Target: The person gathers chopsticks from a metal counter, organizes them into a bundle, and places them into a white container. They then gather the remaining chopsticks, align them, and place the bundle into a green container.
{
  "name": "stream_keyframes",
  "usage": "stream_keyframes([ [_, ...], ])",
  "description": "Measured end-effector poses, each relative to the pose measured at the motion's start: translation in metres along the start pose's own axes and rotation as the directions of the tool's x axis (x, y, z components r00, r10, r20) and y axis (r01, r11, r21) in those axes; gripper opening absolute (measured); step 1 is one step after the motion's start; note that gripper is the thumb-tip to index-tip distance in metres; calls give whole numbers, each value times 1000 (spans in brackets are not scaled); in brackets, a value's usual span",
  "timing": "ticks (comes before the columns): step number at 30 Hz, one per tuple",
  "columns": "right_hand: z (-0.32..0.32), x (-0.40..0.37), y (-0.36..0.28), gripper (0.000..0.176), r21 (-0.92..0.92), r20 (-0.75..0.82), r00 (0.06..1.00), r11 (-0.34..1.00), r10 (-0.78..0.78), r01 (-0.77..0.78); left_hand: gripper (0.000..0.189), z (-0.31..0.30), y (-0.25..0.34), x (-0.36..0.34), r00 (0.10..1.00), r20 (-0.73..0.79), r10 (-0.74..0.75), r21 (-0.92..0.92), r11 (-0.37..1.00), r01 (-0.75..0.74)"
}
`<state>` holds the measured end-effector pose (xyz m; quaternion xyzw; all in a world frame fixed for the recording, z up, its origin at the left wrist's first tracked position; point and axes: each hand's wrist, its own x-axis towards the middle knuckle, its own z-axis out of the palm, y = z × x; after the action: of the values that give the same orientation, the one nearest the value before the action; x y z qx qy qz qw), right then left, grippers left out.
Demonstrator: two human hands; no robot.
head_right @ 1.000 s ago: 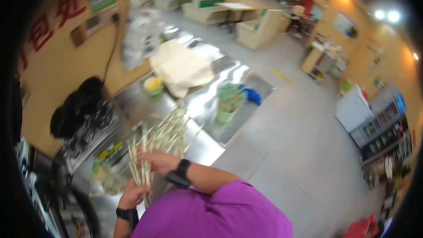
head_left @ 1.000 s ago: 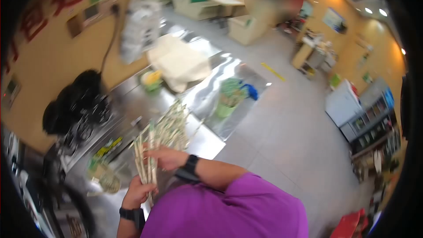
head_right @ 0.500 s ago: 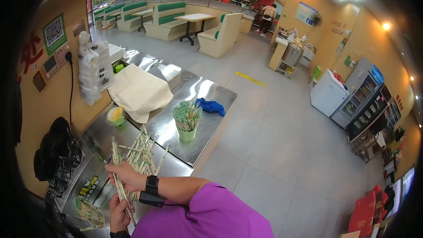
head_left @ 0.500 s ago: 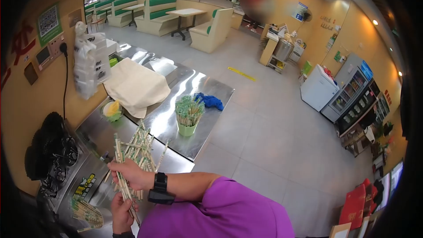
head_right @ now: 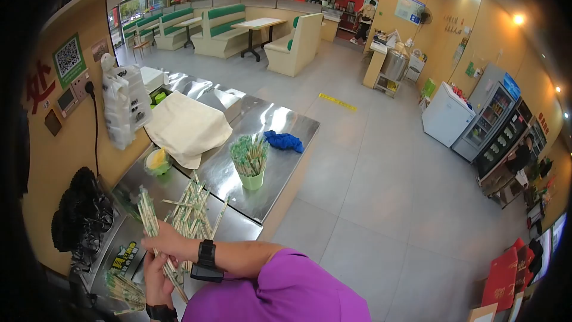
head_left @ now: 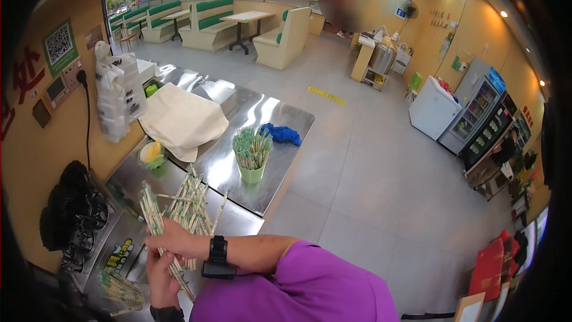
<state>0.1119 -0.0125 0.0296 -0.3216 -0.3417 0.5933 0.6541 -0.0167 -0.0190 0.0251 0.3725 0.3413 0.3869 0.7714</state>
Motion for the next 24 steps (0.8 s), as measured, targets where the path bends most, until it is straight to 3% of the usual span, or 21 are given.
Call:
stream_keyframes([
  [4, -1, 10, -14, 21, 77, -12, 999, 996, 48, -47, 28, 13, 7, -12, 996, 36, 81, -81, 994, -78],
  [7, 6, 5, -36, 17, 161, -85, 975, 969, 205, -190, 23, 19, 19, -23, 990, 109, 92, -144, 987, -75],
  [10, 7, 4, -39, 18, 117, -16, 973, 967, 228, -225, 22, 12, 17, -29, 984, 150, 92, -172, 983, -65],
  [13, 0, 7, -38, 24, 27, 143, 912, 920, 384, -392, 24, 7, 9, -40, 979, 183, 92, -216, 975, -51],
  [15, -4, 8, -31, 21, 42, 174, 934, 945, 313, -325, 27, 1, 7, -48, 969, 218, 115, -255, 965, -57],
  [16, -6, 15, -15, 19, 61, 206, 948, 963, 244, -262, 33, -2, 10, -56, 964, 261, 60, -196, 981, -8],
  [19, 7, 20, -30, 14, 146, 152, 922, 914, 357, -378, 52, -23, 8, -79, 928, 330, -174, 0, 983, 184],
  [21, 18, 23, -48, 14, 165, 54, 964, 950, 261, -266, 48, -33, -4, -92, 917, 351, -190, -161, 952, 259],
  [24, 22, 31, -41, 25, 300, -24, 980, 936, 199, -183, 50, -32, -1, -92, 981, 46, -188, -375, 907, 191],
])
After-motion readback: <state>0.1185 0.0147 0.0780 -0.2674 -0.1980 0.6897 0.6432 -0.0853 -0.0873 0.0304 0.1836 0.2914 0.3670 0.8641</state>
